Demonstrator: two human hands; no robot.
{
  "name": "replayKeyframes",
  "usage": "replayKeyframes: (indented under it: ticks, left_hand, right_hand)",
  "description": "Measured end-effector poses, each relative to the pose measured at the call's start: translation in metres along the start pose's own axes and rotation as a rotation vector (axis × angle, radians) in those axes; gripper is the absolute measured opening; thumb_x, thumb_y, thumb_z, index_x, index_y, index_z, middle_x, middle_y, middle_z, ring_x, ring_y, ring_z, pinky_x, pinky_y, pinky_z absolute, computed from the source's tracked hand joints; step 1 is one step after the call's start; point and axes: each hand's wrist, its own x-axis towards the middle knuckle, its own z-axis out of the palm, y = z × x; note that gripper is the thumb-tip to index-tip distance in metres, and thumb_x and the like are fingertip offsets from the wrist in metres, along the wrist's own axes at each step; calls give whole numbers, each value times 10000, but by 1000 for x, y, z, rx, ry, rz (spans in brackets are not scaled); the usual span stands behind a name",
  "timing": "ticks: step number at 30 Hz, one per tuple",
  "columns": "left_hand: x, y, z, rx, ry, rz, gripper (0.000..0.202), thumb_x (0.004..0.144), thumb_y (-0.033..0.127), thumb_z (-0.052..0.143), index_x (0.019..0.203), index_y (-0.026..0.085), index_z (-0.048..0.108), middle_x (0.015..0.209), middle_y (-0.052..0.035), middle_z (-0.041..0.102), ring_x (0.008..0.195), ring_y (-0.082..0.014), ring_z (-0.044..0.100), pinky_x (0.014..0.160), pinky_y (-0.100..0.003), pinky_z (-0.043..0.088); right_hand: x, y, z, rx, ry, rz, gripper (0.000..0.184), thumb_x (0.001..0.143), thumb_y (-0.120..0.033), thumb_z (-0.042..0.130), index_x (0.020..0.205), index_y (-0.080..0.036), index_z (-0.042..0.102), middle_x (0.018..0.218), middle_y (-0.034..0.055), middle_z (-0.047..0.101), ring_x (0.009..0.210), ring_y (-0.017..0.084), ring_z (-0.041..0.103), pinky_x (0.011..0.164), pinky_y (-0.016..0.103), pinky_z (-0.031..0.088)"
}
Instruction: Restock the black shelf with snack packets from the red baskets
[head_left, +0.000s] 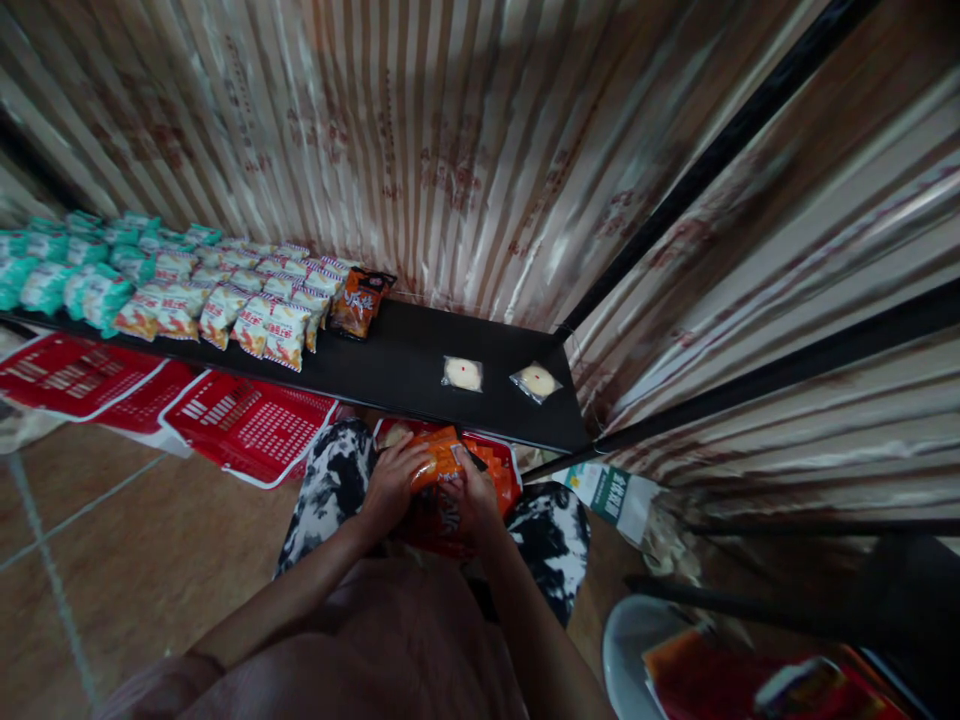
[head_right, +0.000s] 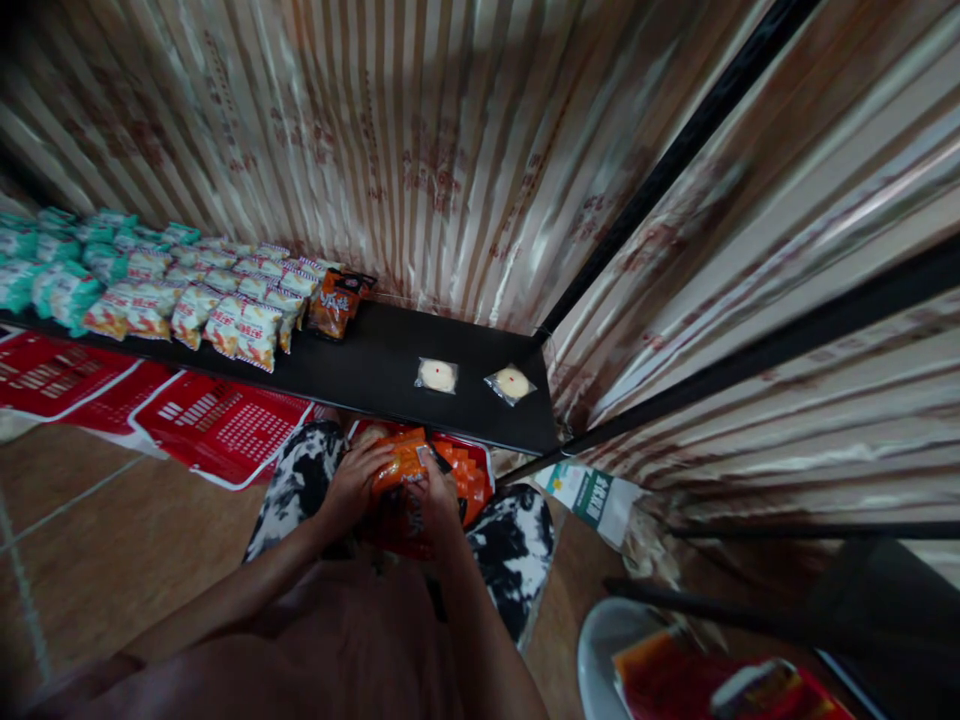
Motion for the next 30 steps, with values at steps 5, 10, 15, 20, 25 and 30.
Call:
replayKeyframes:
  ticks: [5,10,15,20,25,30]
  left_hand:
    - [0,4,-4,35,-56,64,258,818,220,507,1014,271,665,1208,-29,598,1263,-228,390,1102,-424,183]
    - [-5,14,-8,85,-110,144,322,779,280,582,1097,249,625,1251,-65,563,1273,-254,375,1104,-426,169]
    - [-9,19,-12,117,-166,178,515,675,313,700,1171,241,577,1300,-90,516,1292,-293,342,1096,-449,183]
    - [-9,8,-17,250,-151,283,492,736,258,649,1215,251,538,1305,-84,513,1284,-276,358,1083,-453,226]
    - [-5,-1,-27,361,-98,296,392,772,212,611,1159,272,580,1309,-64,511,1303,-273,324,1066,-496,255]
    - [-2,-4,-35,577,-67,408,343,807,147,548,1134,242,594,1333,-88,472,1323,-283,275,1017,-517,330]
  right_hand:
    - [2,-2,1,34,38,50,329,588,-460,706,767,-199,615,721,25,694,731,206,666,598,282,540]
    - [2,-3,2,39,89,48,322,586,-464,714,746,-206,606,703,33,677,705,206,655,572,286,537]
    - [3,-4,2,3,149,52,319,575,-453,735,720,-214,581,666,19,653,636,179,634,525,262,518]
    - [-4,-5,5,16,113,44,307,613,-440,709,752,-196,585,661,31,661,640,184,644,552,278,530]
    - [-9,-2,3,129,6,29,260,622,-328,703,833,-208,611,677,7,693,635,179,656,585,288,542]
    - [-12,2,-2,242,-178,73,282,632,-272,706,891,-205,621,794,18,713,745,186,670,690,308,543]
